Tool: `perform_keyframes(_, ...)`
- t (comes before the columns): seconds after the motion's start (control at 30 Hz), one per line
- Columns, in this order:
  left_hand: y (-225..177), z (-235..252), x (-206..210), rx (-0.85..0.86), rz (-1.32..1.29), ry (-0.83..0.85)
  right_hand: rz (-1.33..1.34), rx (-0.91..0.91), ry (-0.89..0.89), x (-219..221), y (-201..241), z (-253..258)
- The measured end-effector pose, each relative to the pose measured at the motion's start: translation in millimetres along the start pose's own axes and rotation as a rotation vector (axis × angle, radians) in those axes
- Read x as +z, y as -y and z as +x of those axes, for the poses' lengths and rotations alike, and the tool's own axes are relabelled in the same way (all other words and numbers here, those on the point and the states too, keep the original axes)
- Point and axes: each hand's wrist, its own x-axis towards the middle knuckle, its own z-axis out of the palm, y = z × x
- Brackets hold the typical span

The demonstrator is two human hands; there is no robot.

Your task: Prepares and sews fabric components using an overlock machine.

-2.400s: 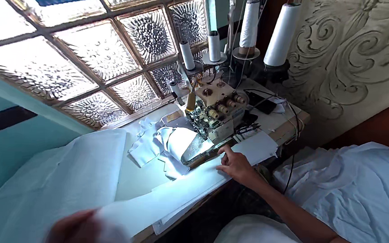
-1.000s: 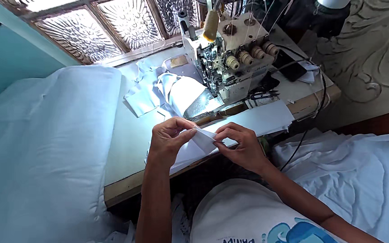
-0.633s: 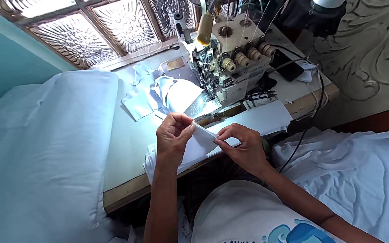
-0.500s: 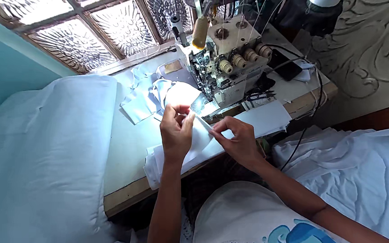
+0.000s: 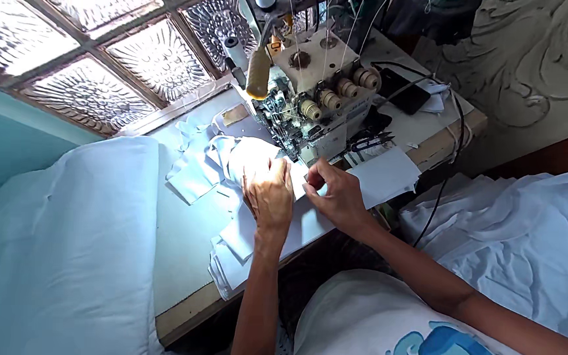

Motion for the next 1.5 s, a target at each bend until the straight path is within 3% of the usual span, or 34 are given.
perform_keyframes(0.23, -8, -5, 2, -0.054, -0.258, 0.028, -0.009, 0.035, 0.021, -16, 3, -18)
perform_keyframes(0.5, -11, 6, 4, -0.068, -0.124, 0.013, -0.153, -0.023, 0.007, -1, -4, -3)
perform_keyframes(0.7, -1, 14, -5, -0.041, -0.043, 0.100, -0.285, -0.067, 0.040, 4, 0, 7)
perform_keyframes(1.0, 40, 60, 8, -0.199, 0.051, 0.080, -0.322, -0.094, 0.061, -14, -5, -10)
perform_keyframes(1.2, 64, 14, -15, -0.232, 0.082, 0.040, -0.419, 0.216, 0.065, -75, -54, -24)
perform_keyframes(1.3, 66, -14, -41, -0.374, 0.069, 0.098, -0.427, 0.433, 0.020, -109, -94, -30)
perform_keyframes(1.4, 74, -54, -64, -0.393, -0.039, 0.213, -0.279, 0.621, 0.039, -124, -120, -31)
perform_keyframes(1.5, 80, -88, -78, -0.354, -0.148, 0.323, -0.200, 0.648, 0.044, -123, -127, -32)
